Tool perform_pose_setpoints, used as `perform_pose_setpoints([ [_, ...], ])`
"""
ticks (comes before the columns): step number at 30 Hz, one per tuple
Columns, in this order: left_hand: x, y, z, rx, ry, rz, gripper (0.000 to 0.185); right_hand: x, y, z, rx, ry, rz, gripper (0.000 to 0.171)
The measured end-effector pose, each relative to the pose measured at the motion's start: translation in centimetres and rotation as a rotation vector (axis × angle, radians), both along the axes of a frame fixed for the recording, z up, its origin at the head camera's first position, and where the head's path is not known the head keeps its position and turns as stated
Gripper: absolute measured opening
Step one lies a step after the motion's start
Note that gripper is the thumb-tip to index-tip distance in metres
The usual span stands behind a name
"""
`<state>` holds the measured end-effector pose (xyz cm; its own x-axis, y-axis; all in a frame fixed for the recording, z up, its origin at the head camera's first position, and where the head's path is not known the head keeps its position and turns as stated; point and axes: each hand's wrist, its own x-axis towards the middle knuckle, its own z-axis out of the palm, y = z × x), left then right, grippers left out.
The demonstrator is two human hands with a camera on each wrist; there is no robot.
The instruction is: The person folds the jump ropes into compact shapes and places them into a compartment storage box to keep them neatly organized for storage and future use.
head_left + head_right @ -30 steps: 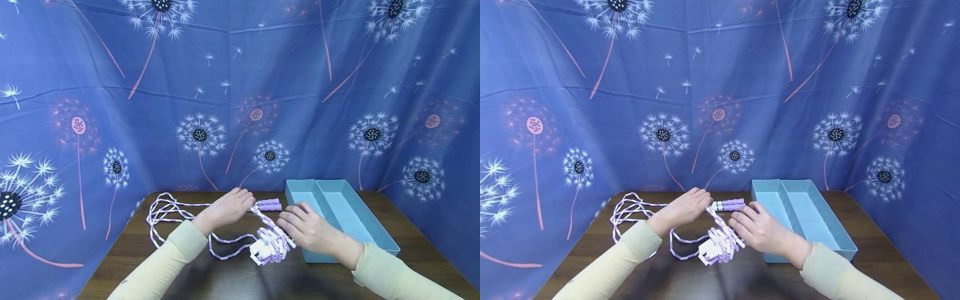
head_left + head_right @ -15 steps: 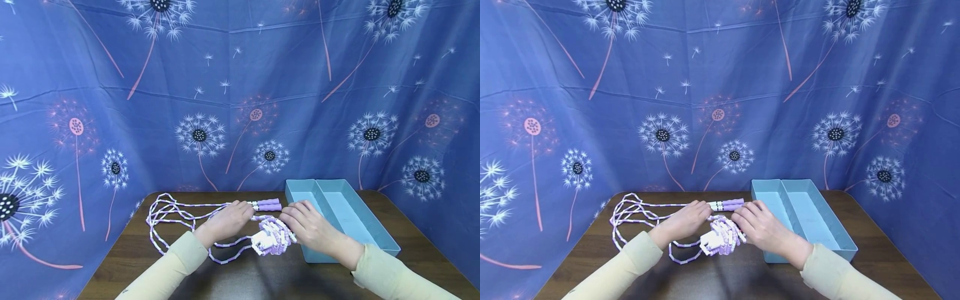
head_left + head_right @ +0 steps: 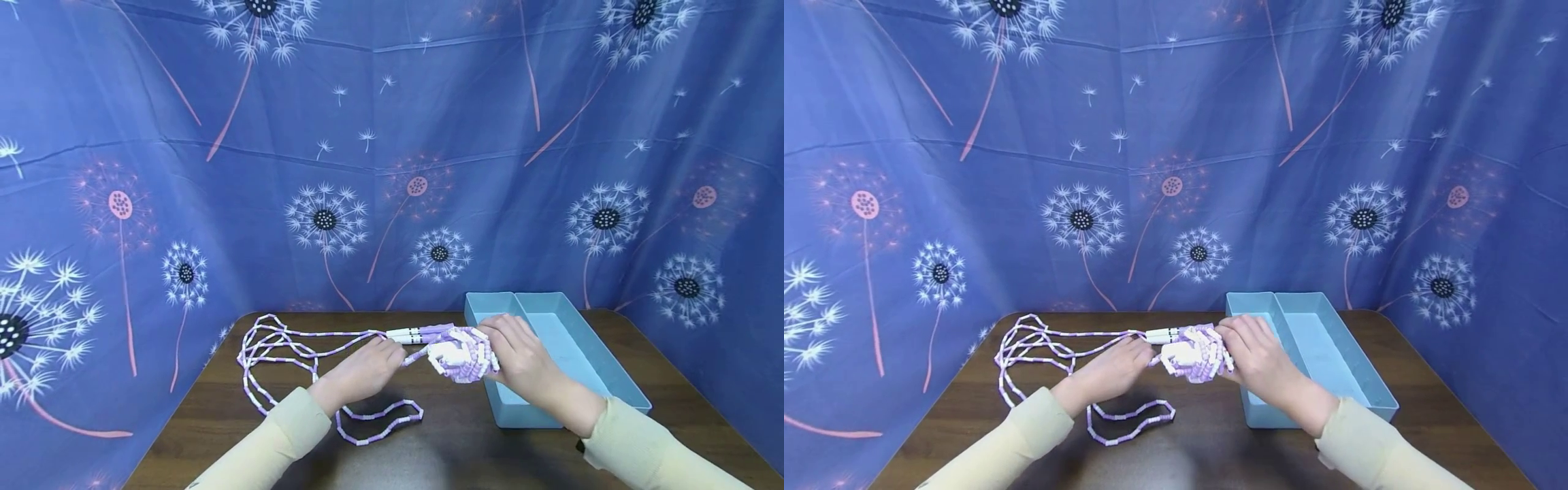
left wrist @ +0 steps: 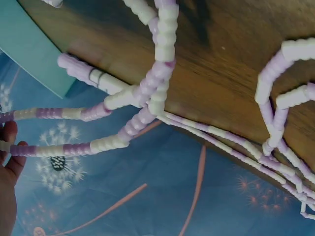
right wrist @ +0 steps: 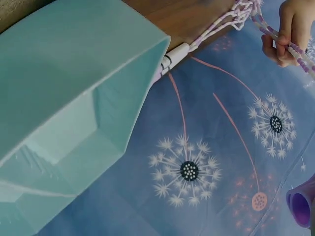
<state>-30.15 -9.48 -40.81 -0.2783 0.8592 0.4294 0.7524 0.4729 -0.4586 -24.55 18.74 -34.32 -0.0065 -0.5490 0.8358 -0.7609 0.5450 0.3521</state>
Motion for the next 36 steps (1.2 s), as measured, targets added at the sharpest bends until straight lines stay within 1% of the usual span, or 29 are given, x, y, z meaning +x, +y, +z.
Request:
perform_pose_setpoints([
  [2, 0.3, 0.2, -0.1, 0.013, 0.004, -0.011, 0.007, 0.1, 0.1, -0.2, -0.034, -0.045, -0.027, 0.047],
  [6, 0.8, 0.5, 0.0, 0.011, -0.003, 0.004, 0.009, 0.1, 0.2, -0.4, -0.085, -0.137, -0.084, 0.051],
  [11, 1.5, 0.7, -0.1, -0.007, -0.007, 0.025, 0.016, -0.1, 0.5, -0.5, -0.127, -0.233, -0.173, 0.038],
  [17, 2.3, 1.0, 0.0, 0.008, 0.023, 0.019, 0.017, -0.4, 0.4, -0.5, -0.161, -0.243, -0.265, 0.033],
  [23, 3.2, 1.5, 0.3, 0.006, 0.073, 0.032, 0.017, -0.4, 0.2, -0.2, -0.175, -0.296, -0.345, 0.030],
  [27, 4.2, 1.9, 0.8, -0.021, 0.094, 0.039, 0.019, -0.7, 0.1, -0.3, -0.183, -0.313, -0.396, 0.033],
  [33, 5.7, 2.5, 1.6, -0.034, 0.119, 0.027, 0.020, -1.3, 0.1, -0.8, -0.183, -0.345, -0.460, 0.033],
  [36, 6.4, 2.9, 2.0, -0.037, 0.136, 0.014, 0.026, -1.6, 0.1, -1.0, -0.169, -0.354, -0.487, 0.034],
])
